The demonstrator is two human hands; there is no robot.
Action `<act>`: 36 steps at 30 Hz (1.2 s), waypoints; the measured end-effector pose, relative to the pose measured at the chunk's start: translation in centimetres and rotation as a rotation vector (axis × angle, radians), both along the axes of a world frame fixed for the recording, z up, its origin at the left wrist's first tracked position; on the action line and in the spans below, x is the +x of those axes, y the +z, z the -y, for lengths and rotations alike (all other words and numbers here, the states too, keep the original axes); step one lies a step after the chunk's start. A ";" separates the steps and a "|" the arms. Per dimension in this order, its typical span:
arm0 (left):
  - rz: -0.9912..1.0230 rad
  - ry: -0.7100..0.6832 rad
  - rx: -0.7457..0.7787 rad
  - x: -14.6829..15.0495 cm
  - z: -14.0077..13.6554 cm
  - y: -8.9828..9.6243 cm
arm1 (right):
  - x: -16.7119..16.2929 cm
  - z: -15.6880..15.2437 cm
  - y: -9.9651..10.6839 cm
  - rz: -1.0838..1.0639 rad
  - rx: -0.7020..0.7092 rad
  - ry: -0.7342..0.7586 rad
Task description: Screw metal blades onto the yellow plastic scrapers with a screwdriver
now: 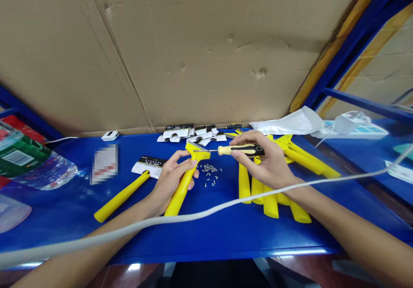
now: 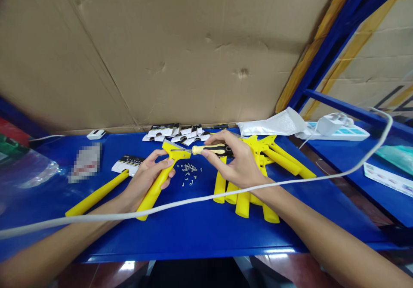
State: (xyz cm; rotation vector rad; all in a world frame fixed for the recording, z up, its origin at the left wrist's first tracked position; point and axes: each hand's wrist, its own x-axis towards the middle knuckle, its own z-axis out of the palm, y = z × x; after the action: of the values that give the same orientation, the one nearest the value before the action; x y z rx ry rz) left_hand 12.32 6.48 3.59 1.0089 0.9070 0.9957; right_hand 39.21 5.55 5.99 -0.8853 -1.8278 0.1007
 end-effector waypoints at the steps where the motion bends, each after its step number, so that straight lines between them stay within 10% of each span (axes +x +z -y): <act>1: -0.001 0.004 0.001 0.0 -0.1 0.0 | 0.0 0.0 0.0 0.000 0.010 0.039; 22: -0.008 -0.005 0.011 0.3 0.3 0.5 | 0.1 -0.2 0.0 -0.077 -0.090 -0.077; 28: 0.000 0.005 0.013 0.2 -0.1 0.0 | 0.1 0.1 0.5 -0.132 -0.129 0.190; 36: -0.005 0.011 0.010 0.4 0.3 0.4 | -0.1 0.1 0.2 -0.144 -0.093 0.026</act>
State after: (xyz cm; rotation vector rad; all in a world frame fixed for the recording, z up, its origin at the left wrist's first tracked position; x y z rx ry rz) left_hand 12.74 6.16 3.99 1.0163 0.9127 1.0084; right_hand 39.08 5.48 6.17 -0.8953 -1.7114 0.2615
